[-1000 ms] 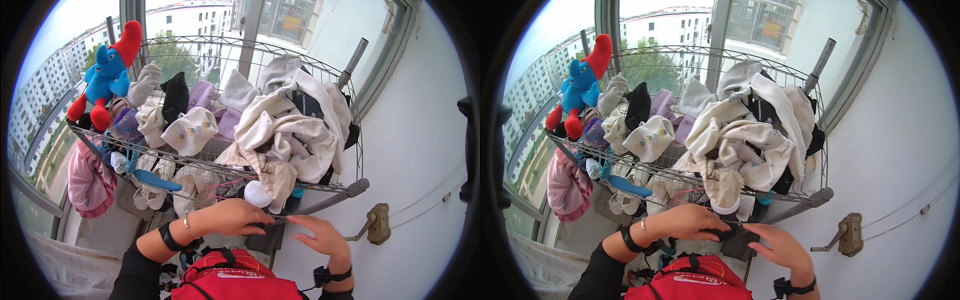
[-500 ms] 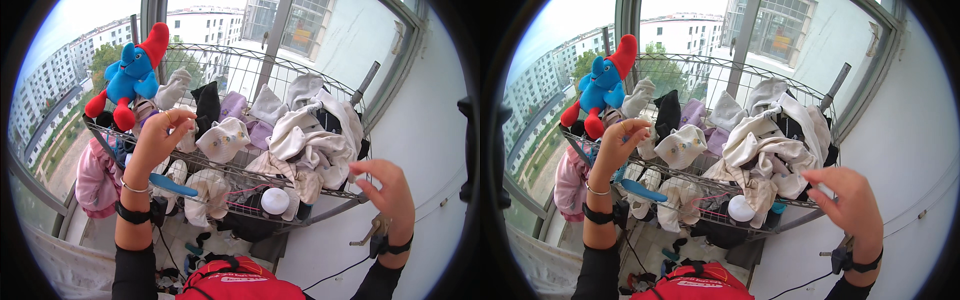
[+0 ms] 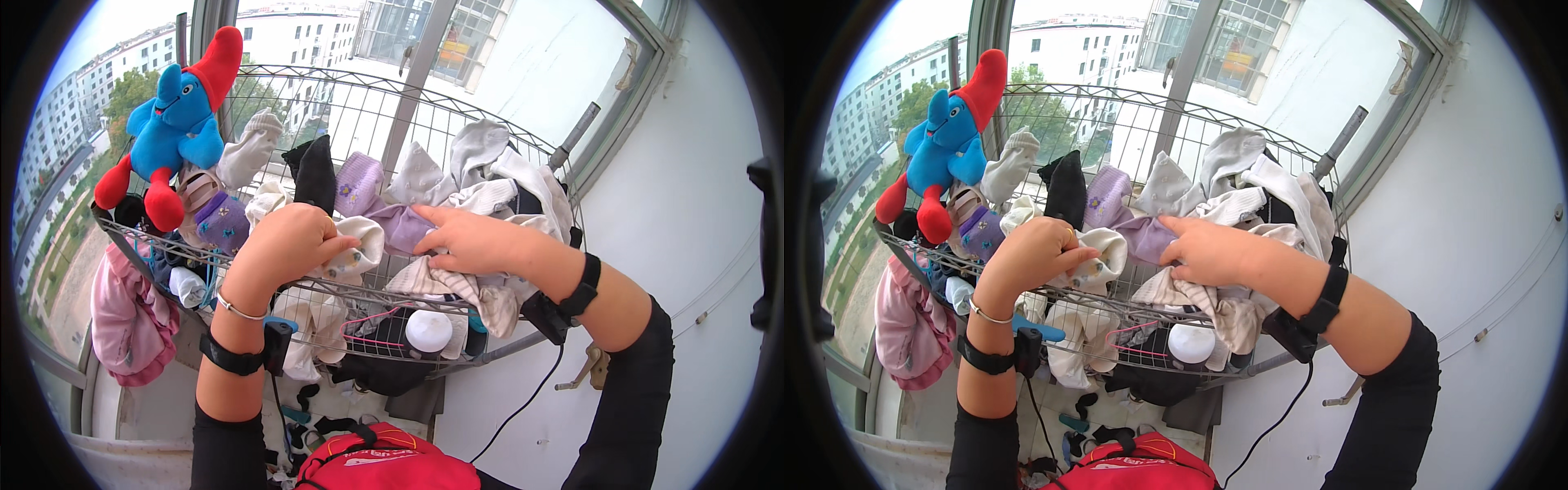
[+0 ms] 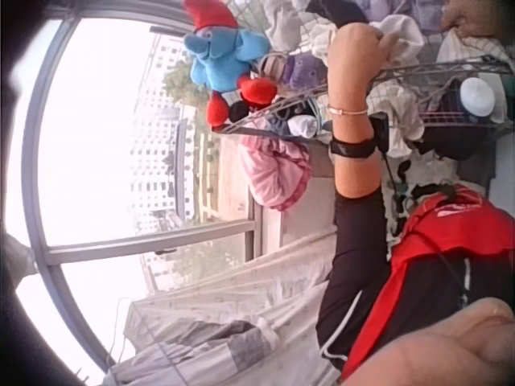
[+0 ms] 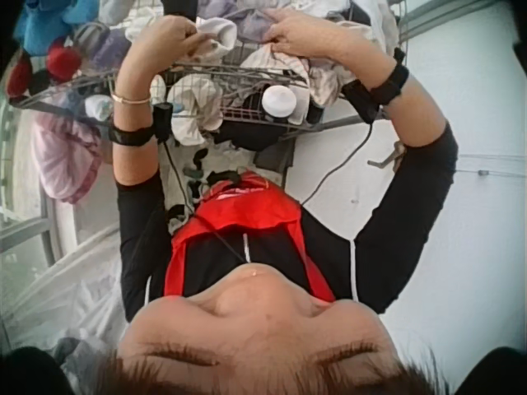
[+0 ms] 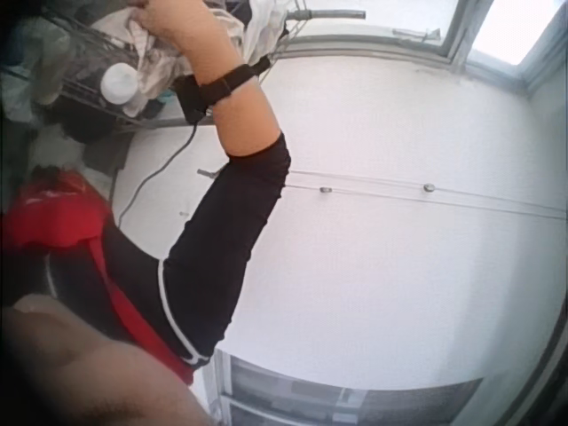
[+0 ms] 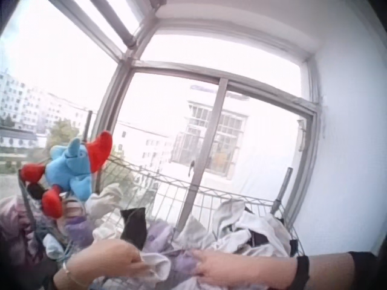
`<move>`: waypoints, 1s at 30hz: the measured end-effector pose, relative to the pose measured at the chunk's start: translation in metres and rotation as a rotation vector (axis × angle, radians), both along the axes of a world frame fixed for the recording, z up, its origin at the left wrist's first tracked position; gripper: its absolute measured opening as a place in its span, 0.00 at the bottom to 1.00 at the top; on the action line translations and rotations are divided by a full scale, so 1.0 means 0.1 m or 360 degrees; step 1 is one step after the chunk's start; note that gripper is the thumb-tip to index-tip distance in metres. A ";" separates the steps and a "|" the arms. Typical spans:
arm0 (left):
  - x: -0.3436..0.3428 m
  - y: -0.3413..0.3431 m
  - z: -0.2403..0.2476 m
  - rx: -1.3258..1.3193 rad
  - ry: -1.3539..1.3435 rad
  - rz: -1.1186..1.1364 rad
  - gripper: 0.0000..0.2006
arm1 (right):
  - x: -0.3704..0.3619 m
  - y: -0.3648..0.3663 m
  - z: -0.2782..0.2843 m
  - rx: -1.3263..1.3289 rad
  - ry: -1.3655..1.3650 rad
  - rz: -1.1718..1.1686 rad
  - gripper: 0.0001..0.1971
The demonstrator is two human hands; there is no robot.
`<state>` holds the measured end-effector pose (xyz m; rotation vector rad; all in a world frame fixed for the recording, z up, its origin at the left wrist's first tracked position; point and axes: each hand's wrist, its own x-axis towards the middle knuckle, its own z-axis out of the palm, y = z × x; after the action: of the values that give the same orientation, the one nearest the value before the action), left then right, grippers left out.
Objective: The person folds small garments and socks on a balcony. They pick items from a wire drying rack, fold them by hand, and place them on the floor or back on the rack. The person handles socks, small shirts, and other small clothing items one at a time.
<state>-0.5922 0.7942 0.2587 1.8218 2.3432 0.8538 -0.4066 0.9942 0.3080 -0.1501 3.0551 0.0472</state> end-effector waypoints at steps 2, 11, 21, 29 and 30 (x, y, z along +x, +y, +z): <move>0.03 -0.02 0.03 -0.0053 -0.0008 0.0063 0.22 | 0.04 -0.02 -0.03 0.0106 -0.0172 -0.0126 0.16; 0.03 0.00 0.00 0.0156 0.0125 0.0055 0.20 | 0.43 0.28 0.88 -0.0602 0.0569 -0.0608 0.18; 0.05 0.00 0.00 0.0249 0.0098 0.0063 0.17 | 0.43 0.61 1.03 -0.0591 0.1042 -0.0497 0.33; 0.09 0.02 0.01 0.0211 0.0088 0.0090 0.17 | 1.00 0.34 0.93 -0.0947 0.0456 -0.0696 0.15; 0.09 0.02 0.02 0.0196 0.0095 0.0089 0.17 | 1.04 0.28 0.80 -0.0967 0.0467 -0.0475 0.13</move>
<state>-0.5827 0.7967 0.2605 1.8592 2.4398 0.9849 -0.3028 1.0220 0.3885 0.3052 3.2239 -0.9550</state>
